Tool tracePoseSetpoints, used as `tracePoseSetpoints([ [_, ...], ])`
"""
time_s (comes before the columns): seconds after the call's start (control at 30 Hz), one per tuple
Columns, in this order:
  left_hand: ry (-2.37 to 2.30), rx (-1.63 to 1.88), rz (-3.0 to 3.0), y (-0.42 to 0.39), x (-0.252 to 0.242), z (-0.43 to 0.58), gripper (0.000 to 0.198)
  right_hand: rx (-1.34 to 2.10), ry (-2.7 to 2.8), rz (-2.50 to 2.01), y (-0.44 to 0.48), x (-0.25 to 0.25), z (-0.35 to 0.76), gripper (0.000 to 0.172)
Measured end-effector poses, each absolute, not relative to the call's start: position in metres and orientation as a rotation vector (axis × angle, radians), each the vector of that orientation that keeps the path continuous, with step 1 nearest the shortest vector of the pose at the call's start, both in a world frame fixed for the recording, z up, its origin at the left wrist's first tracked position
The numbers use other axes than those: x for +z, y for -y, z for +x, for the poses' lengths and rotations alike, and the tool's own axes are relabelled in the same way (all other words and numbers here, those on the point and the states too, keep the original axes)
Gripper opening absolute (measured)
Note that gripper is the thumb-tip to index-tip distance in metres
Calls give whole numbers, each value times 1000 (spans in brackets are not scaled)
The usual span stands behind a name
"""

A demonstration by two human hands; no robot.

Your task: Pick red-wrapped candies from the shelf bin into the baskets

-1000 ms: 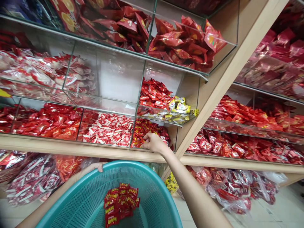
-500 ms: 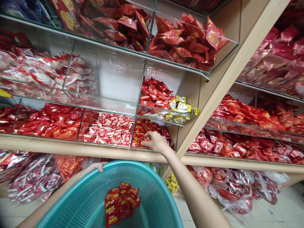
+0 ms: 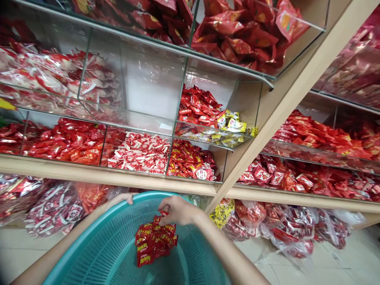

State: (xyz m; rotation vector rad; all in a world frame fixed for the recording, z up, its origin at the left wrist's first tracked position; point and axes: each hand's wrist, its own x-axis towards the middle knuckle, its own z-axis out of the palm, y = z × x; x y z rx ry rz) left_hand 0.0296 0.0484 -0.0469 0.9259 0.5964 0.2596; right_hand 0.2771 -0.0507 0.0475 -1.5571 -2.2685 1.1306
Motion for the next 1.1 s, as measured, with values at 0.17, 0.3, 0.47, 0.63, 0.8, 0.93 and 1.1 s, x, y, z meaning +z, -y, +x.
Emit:
tracePoseSetpoints([
  [0.17, -601, 309, 980, -35, -23, 35, 47, 543, 2641, -1799, 44, -7, 263, 35],
  [0.3, -614, 308, 975, -33, -19, 35, 47, 290, 2662, -1871, 50, -15, 260, 27],
  [0.47, -614, 326, 973, -33, -20, 34, 46, 199, 2650, -1897, 55, -17, 256, 29],
  [0.63, -642, 311, 957, -31, -17, 34, 47, 213, 2635, -1880, 56, -9, 256, 29],
  [0.8, -605, 269, 924, -39, -28, 34, 48, 156, 2739, -1622, 48, -9, 239, 31],
  [0.93, -632, 278, 952, -43, -36, 34, 49, 106, 2826, -1452, 38, -24, 221, 34],
  [1.1, -626, 318, 956, -42, -36, 29, 43, 43, 2793, -1467, 40, -25, 218, 38],
])
